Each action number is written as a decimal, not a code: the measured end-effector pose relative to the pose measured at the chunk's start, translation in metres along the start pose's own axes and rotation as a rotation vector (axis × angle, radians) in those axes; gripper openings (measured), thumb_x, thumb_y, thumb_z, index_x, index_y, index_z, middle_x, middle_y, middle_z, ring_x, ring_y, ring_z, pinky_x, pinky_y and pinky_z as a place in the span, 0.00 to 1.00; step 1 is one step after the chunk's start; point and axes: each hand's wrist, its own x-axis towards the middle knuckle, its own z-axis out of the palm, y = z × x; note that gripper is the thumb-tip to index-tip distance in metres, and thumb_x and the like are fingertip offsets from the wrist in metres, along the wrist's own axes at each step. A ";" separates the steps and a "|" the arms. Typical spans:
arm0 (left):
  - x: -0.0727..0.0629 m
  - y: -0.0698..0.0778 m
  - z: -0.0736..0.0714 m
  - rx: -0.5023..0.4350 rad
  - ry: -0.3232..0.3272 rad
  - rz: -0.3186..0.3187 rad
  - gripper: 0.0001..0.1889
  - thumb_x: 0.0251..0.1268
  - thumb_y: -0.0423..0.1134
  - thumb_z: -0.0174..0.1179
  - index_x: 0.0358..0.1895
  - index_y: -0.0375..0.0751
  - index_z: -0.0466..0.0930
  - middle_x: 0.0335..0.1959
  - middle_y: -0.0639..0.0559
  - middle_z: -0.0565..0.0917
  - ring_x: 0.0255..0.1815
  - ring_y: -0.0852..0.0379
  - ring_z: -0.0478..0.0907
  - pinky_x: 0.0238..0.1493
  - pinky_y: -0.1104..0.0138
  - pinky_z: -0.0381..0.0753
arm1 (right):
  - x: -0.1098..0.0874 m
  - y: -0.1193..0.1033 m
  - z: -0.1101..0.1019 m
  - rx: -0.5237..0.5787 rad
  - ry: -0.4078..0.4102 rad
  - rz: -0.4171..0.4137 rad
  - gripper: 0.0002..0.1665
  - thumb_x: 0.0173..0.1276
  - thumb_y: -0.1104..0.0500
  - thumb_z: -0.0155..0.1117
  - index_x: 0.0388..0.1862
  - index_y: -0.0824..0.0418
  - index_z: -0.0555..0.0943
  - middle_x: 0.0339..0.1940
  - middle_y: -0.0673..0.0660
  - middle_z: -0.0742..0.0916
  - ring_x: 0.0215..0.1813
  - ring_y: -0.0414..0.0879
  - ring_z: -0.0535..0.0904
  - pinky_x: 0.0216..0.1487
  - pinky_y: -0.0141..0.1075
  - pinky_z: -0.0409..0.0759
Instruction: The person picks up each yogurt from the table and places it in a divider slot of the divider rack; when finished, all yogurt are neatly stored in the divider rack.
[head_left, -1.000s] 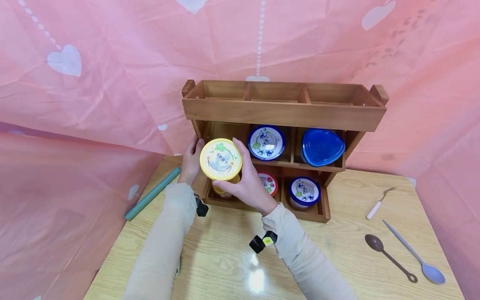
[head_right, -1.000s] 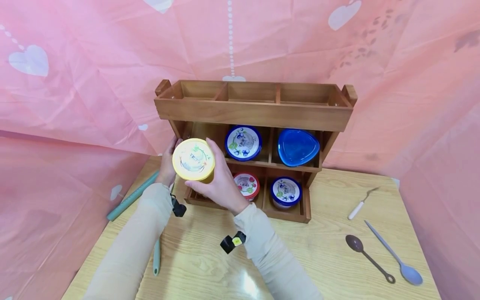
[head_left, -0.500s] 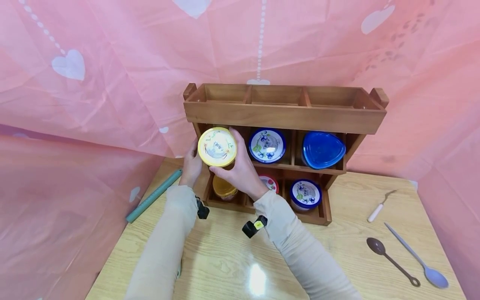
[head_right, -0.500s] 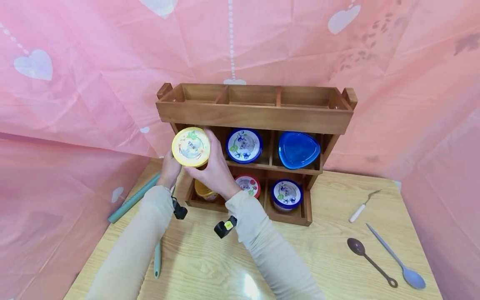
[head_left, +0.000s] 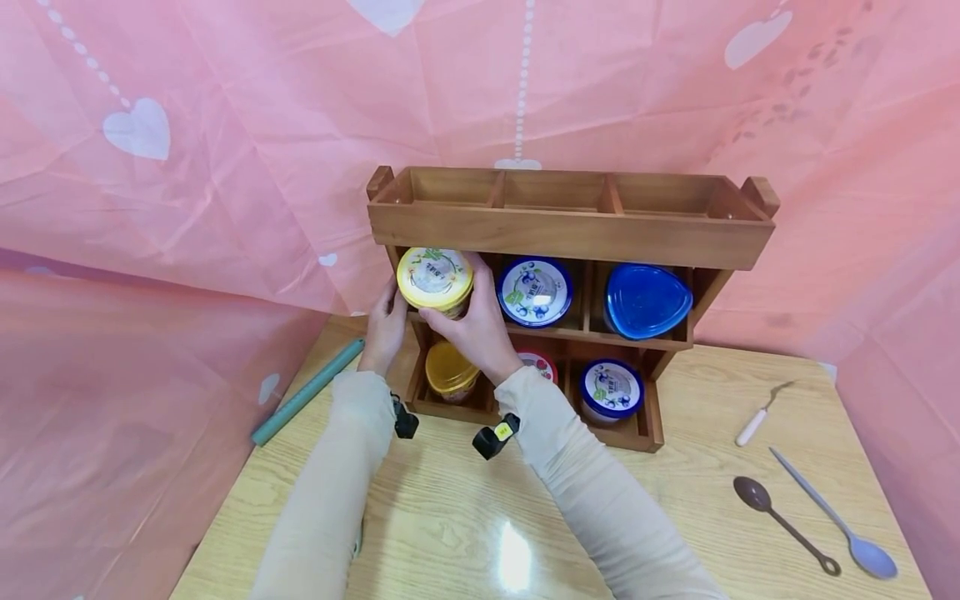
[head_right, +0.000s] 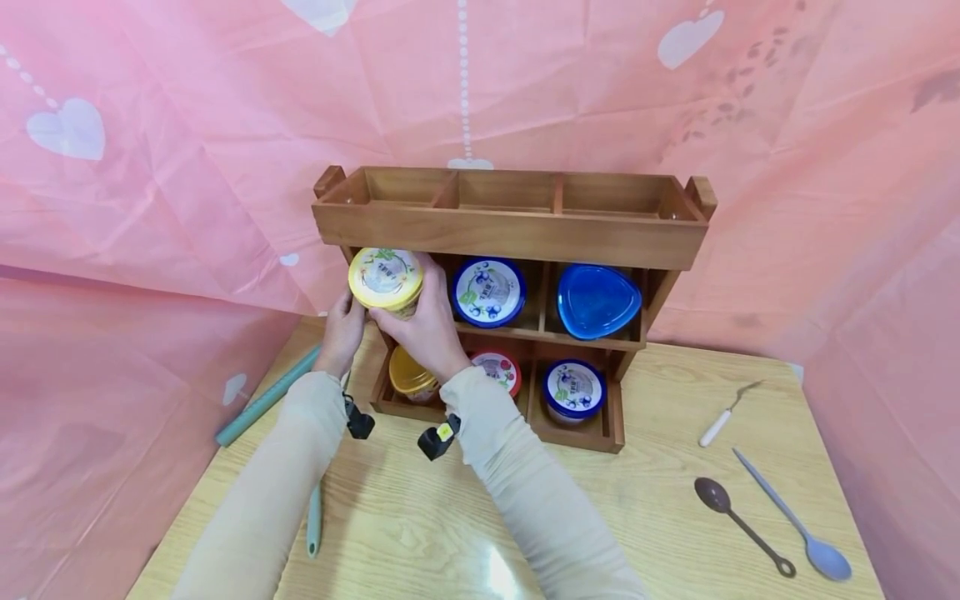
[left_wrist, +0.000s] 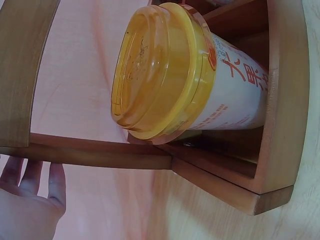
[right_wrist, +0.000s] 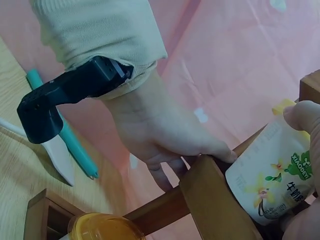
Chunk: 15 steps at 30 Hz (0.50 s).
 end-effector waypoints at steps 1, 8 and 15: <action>0.002 -0.004 0.000 0.005 0.004 0.004 0.29 0.80 0.49 0.43 0.79 0.51 0.51 0.80 0.54 0.55 0.80 0.56 0.50 0.79 0.58 0.53 | 0.002 0.000 0.001 0.004 0.002 -0.002 0.57 0.58 0.55 0.75 0.78 0.52 0.50 0.74 0.53 0.63 0.73 0.45 0.62 0.77 0.38 0.58; 0.009 -0.023 -0.001 0.088 0.015 0.019 0.33 0.75 0.62 0.43 0.79 0.62 0.52 0.79 0.60 0.57 0.79 0.57 0.52 0.77 0.57 0.57 | 0.010 0.006 0.000 -0.009 0.032 0.022 0.57 0.59 0.55 0.75 0.78 0.49 0.49 0.73 0.53 0.64 0.73 0.45 0.62 0.77 0.40 0.60; 0.009 -0.023 -0.002 0.092 0.020 0.026 0.33 0.74 0.64 0.43 0.78 0.65 0.52 0.79 0.59 0.57 0.79 0.56 0.53 0.77 0.55 0.58 | 0.014 0.015 0.005 -0.089 0.050 0.018 0.57 0.59 0.55 0.75 0.78 0.51 0.48 0.73 0.57 0.62 0.73 0.48 0.60 0.78 0.43 0.59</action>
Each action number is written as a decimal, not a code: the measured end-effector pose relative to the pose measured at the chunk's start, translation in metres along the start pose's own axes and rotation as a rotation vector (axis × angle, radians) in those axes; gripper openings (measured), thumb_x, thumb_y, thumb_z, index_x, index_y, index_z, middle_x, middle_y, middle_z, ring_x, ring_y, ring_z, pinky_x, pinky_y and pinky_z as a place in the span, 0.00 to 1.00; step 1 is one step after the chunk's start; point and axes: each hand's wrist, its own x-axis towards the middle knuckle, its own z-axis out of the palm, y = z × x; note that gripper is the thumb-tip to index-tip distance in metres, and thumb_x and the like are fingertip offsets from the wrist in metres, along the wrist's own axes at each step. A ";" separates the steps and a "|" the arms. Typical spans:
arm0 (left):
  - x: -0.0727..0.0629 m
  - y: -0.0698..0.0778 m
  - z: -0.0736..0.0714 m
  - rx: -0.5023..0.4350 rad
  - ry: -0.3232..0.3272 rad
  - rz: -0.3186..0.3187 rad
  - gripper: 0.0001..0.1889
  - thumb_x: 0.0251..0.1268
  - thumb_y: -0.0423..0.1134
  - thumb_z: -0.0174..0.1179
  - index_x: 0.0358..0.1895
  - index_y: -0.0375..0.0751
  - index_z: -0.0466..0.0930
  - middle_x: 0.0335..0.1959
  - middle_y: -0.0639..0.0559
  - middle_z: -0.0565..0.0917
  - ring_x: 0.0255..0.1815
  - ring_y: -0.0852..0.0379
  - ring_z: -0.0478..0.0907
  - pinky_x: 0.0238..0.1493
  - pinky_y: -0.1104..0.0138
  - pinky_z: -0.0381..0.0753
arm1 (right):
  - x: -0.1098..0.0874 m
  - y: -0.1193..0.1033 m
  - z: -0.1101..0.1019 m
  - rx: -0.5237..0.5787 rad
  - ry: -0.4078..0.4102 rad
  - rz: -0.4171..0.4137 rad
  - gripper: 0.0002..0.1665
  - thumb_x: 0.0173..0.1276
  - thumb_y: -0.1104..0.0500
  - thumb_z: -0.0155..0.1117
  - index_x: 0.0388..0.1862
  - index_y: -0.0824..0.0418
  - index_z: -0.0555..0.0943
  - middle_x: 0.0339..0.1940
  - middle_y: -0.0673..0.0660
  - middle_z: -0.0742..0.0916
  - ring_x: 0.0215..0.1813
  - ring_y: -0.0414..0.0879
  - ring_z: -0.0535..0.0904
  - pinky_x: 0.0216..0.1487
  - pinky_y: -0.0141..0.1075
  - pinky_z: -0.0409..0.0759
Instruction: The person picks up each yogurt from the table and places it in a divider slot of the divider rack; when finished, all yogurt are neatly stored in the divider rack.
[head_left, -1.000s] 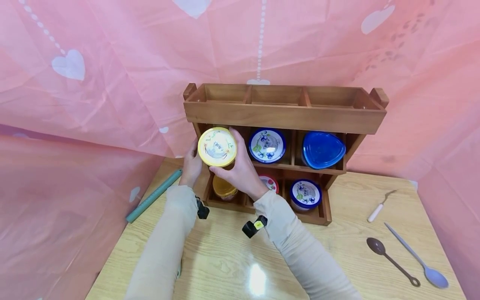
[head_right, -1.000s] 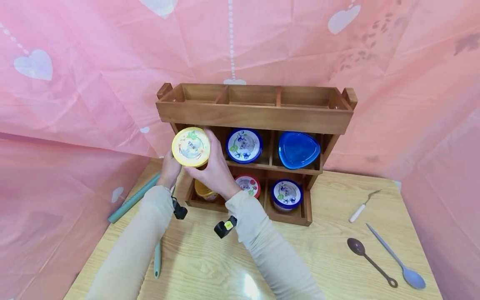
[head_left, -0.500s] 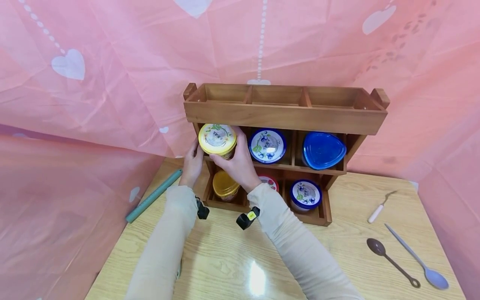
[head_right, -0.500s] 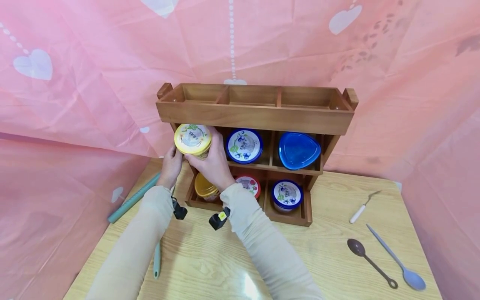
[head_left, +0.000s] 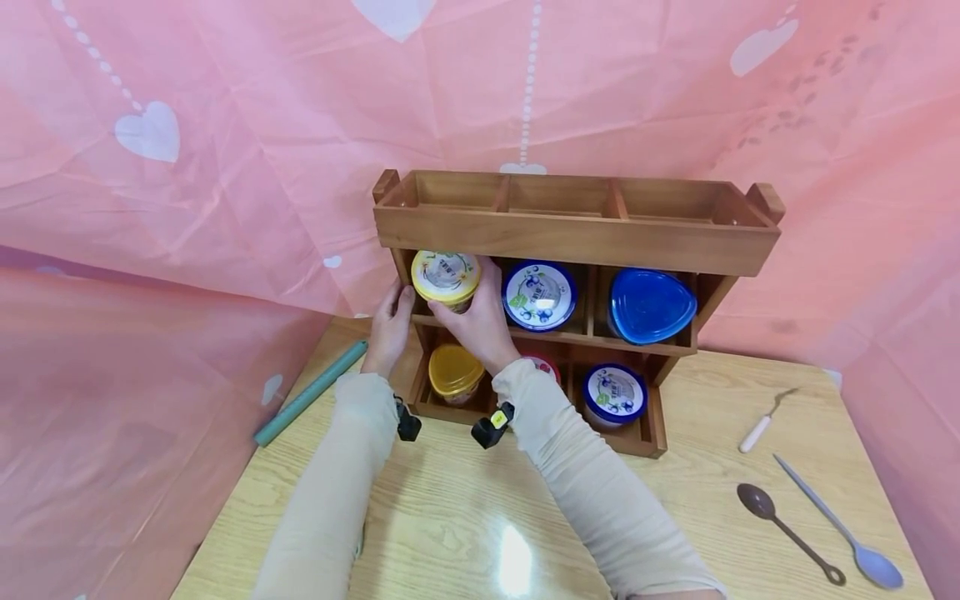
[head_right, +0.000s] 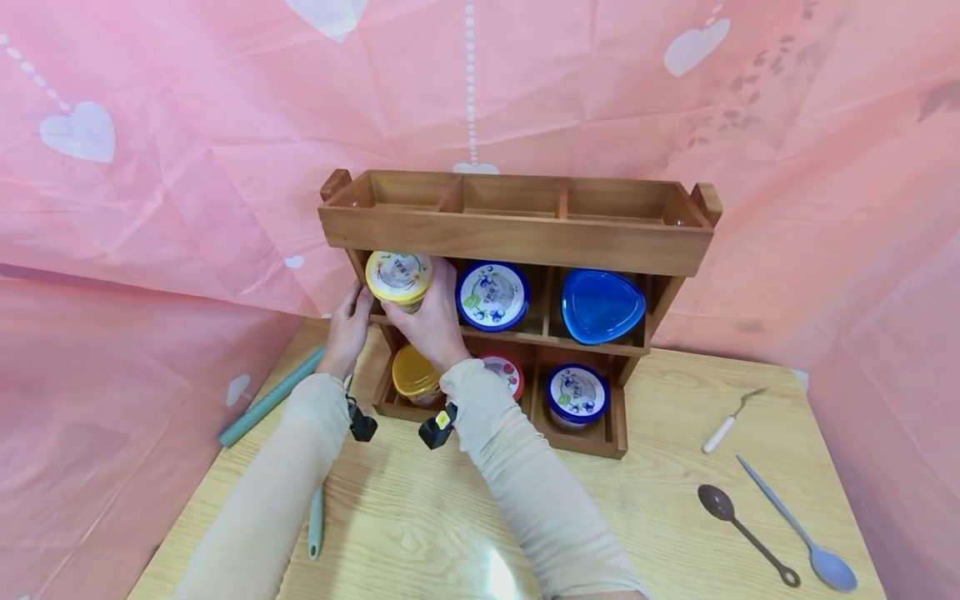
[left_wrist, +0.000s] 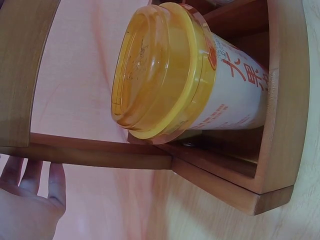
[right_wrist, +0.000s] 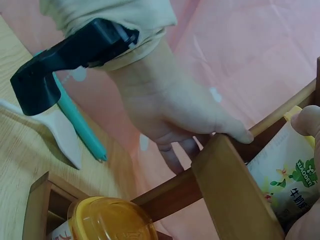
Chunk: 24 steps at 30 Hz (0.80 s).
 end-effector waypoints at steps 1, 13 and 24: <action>0.000 0.000 0.000 -0.001 -0.001 0.002 0.33 0.74 0.64 0.43 0.78 0.65 0.52 0.79 0.59 0.57 0.79 0.56 0.53 0.77 0.55 0.58 | 0.000 0.001 0.001 -0.011 0.001 -0.007 0.57 0.59 0.55 0.75 0.78 0.52 0.48 0.73 0.57 0.62 0.73 0.48 0.59 0.78 0.43 0.59; 0.001 0.000 0.002 -0.020 -0.002 0.003 0.29 0.78 0.57 0.42 0.78 0.64 0.52 0.79 0.60 0.57 0.79 0.58 0.52 0.78 0.57 0.55 | -0.002 0.003 0.005 -0.156 -0.052 -0.018 0.53 0.60 0.57 0.74 0.77 0.55 0.53 0.73 0.62 0.60 0.72 0.54 0.61 0.75 0.46 0.64; -0.012 0.025 -0.001 -0.042 -0.032 -0.021 0.30 0.79 0.52 0.42 0.80 0.54 0.49 0.80 0.53 0.55 0.80 0.55 0.50 0.78 0.57 0.55 | -0.013 -0.003 0.002 -0.256 -0.070 -0.007 0.51 0.60 0.59 0.74 0.76 0.56 0.56 0.77 0.65 0.53 0.74 0.58 0.58 0.75 0.46 0.64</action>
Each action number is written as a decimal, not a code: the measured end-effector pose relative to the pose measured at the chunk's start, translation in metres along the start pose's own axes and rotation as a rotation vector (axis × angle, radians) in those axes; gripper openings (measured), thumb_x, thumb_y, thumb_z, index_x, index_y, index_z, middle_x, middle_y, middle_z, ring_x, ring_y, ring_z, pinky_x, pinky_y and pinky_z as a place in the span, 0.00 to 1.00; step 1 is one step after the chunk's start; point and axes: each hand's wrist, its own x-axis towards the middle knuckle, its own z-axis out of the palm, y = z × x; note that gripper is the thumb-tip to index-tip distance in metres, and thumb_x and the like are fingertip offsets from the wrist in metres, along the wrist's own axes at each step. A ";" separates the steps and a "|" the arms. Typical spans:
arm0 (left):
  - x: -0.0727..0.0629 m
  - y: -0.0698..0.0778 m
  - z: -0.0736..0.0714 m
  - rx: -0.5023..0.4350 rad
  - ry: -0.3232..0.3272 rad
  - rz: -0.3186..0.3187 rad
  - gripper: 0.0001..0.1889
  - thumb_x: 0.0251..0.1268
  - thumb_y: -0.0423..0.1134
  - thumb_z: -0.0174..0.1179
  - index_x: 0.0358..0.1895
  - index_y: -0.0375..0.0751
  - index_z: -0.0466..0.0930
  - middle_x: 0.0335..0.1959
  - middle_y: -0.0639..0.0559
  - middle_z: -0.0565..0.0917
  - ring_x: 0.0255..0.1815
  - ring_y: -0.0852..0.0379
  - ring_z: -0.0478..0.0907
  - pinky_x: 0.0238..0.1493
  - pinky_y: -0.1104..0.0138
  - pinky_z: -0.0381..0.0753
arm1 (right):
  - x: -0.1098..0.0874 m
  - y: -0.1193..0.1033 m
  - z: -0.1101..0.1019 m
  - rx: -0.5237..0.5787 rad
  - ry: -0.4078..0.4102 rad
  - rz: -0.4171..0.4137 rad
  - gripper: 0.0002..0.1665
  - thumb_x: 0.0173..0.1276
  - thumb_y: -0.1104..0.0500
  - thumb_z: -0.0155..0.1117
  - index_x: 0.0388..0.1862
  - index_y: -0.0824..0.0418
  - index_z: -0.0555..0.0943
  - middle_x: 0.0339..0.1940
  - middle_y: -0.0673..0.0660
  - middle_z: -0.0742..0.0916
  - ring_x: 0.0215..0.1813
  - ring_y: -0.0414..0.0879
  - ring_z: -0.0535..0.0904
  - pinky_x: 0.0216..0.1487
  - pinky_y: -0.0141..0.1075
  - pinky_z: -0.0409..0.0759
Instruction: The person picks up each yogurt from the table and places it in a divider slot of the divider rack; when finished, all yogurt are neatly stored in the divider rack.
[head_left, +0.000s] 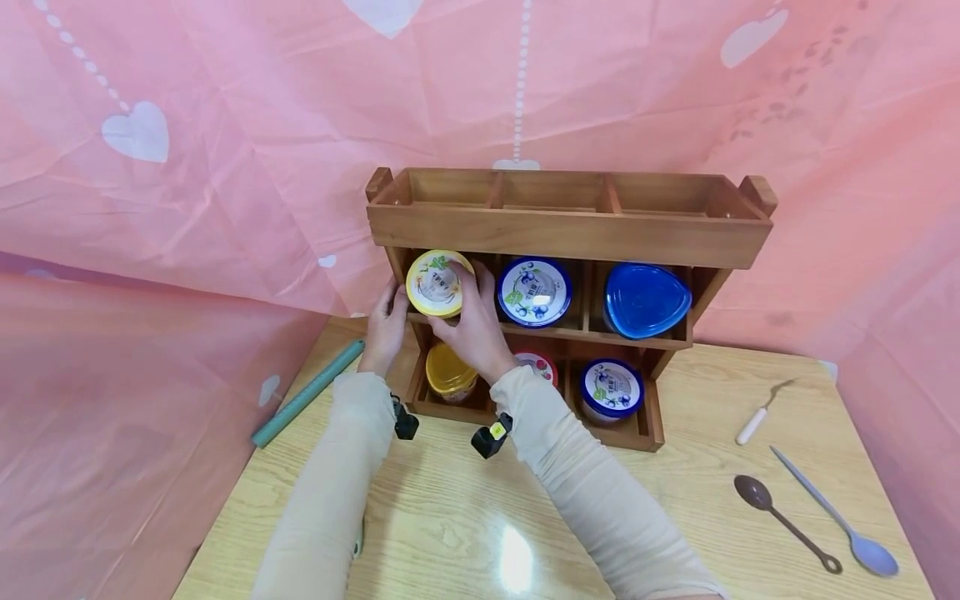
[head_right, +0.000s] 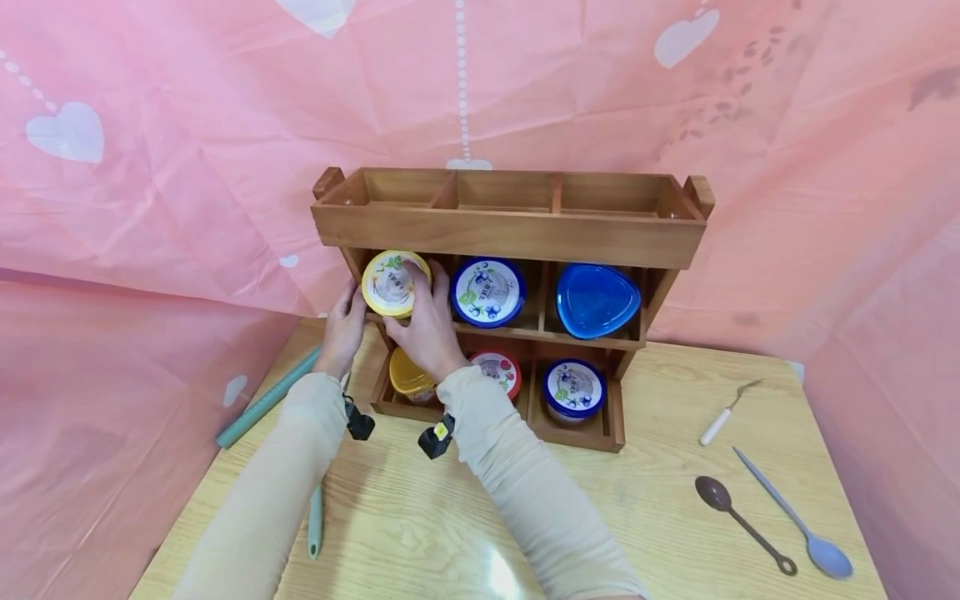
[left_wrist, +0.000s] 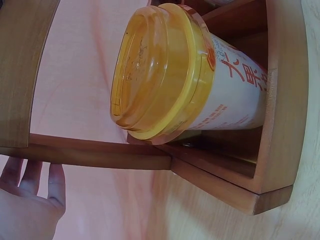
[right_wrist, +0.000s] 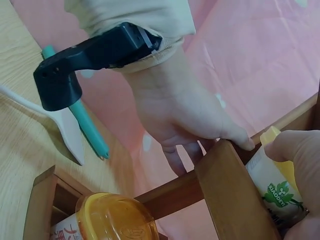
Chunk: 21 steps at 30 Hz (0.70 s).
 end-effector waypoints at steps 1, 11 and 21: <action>-0.002 0.005 0.000 0.000 -0.006 -0.008 0.30 0.80 0.50 0.42 0.80 0.52 0.49 0.80 0.51 0.54 0.80 0.54 0.50 0.78 0.57 0.54 | -0.002 0.000 -0.001 -0.004 0.002 0.002 0.50 0.60 0.59 0.74 0.76 0.56 0.56 0.77 0.65 0.52 0.75 0.58 0.58 0.75 0.47 0.63; 0.012 -0.018 -0.002 0.042 0.031 -0.022 0.32 0.77 0.58 0.42 0.80 0.57 0.49 0.80 0.57 0.54 0.80 0.59 0.49 0.78 0.59 0.54 | -0.037 -0.004 -0.008 -0.003 -0.007 -0.018 0.47 0.63 0.59 0.71 0.77 0.55 0.58 0.82 0.60 0.47 0.80 0.56 0.51 0.73 0.47 0.65; 0.012 -0.025 0.001 0.052 0.044 0.014 0.33 0.77 0.59 0.41 0.80 0.53 0.49 0.80 0.55 0.55 0.80 0.58 0.50 0.78 0.60 0.55 | -0.104 0.012 -0.037 0.065 -0.036 -0.058 0.43 0.64 0.58 0.70 0.76 0.52 0.62 0.81 0.53 0.57 0.78 0.55 0.58 0.71 0.57 0.67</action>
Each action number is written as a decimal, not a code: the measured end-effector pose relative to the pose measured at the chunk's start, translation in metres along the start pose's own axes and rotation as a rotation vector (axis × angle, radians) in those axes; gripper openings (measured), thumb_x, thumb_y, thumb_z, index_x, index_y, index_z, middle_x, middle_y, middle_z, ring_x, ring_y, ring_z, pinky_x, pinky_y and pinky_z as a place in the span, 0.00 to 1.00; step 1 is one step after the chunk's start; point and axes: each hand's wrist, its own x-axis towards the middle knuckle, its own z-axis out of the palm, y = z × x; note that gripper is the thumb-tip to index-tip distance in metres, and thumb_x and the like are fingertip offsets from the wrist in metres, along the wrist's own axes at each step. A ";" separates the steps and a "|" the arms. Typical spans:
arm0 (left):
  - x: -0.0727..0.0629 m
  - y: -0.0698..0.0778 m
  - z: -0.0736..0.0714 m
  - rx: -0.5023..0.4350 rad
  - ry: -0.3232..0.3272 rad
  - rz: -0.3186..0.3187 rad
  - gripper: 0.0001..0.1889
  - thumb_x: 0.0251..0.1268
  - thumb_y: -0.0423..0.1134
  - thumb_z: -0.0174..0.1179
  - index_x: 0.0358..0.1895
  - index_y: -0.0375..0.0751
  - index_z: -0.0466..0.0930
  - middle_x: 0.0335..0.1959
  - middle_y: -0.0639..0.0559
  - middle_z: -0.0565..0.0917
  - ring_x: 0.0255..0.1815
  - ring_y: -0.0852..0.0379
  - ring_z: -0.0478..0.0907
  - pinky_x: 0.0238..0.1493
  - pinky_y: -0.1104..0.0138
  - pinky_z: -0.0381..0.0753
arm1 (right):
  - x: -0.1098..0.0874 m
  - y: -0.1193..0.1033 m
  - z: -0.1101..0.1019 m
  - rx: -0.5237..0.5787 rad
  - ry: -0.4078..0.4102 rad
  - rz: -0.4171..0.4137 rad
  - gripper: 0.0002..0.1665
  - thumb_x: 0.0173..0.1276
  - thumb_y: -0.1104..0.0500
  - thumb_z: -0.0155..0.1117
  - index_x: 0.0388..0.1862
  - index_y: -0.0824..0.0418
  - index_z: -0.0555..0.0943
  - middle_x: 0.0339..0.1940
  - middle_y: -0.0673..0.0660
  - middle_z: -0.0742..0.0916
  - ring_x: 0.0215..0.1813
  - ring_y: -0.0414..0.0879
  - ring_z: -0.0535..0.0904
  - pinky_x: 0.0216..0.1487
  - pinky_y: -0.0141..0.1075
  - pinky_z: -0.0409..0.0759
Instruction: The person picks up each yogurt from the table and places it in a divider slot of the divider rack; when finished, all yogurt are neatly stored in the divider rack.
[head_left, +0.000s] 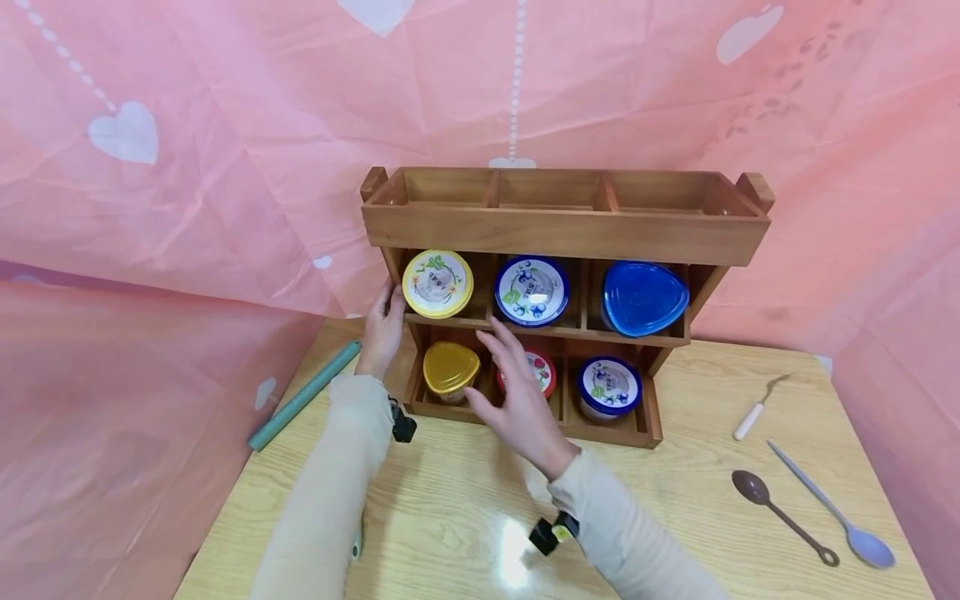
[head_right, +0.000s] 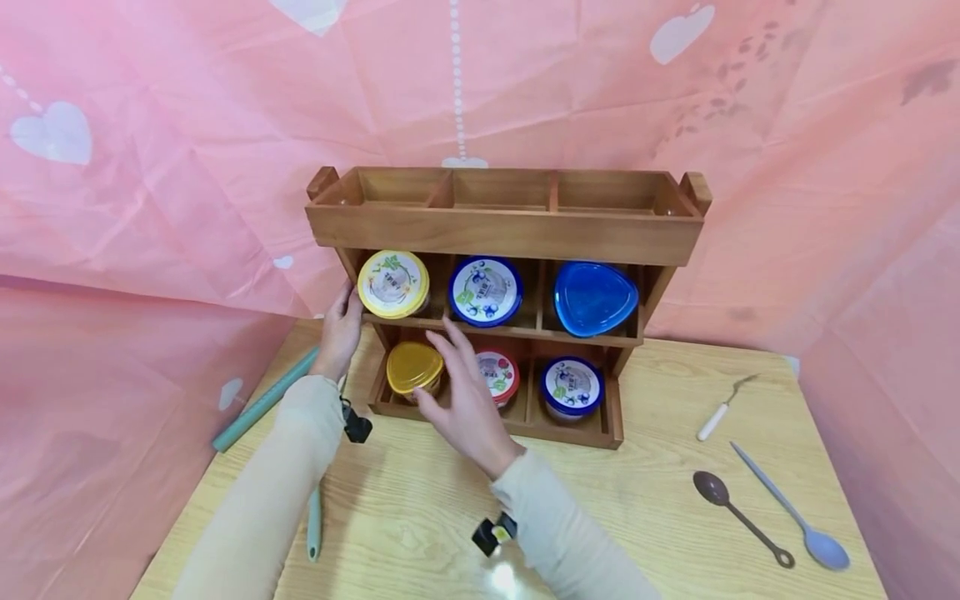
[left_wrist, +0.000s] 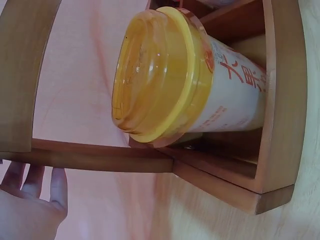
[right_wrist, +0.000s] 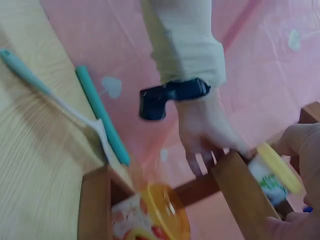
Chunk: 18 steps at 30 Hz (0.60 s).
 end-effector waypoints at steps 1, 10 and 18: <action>-0.001 0.000 0.000 -0.005 -0.001 0.004 0.33 0.78 0.59 0.41 0.80 0.53 0.49 0.80 0.55 0.54 0.80 0.57 0.50 0.78 0.60 0.55 | -0.007 0.002 -0.004 0.009 0.013 0.001 0.42 0.64 0.59 0.70 0.75 0.52 0.63 0.81 0.53 0.58 0.78 0.54 0.60 0.70 0.56 0.68; -0.005 0.008 -0.007 0.039 -0.028 0.022 0.31 0.79 0.56 0.39 0.80 0.53 0.48 0.80 0.53 0.54 0.80 0.57 0.50 0.78 0.59 0.55 | -0.048 0.010 -0.050 0.045 0.135 0.078 0.35 0.67 0.64 0.67 0.71 0.51 0.69 0.77 0.51 0.66 0.75 0.50 0.65 0.69 0.21 0.63; -0.038 0.011 -0.014 0.059 -0.017 -0.012 0.31 0.79 0.52 0.43 0.80 0.51 0.49 0.77 0.47 0.62 0.77 0.51 0.59 0.77 0.57 0.58 | -0.079 0.022 -0.090 -0.108 0.122 0.212 0.39 0.67 0.57 0.68 0.74 0.46 0.65 0.78 0.52 0.64 0.76 0.55 0.61 0.72 0.45 0.69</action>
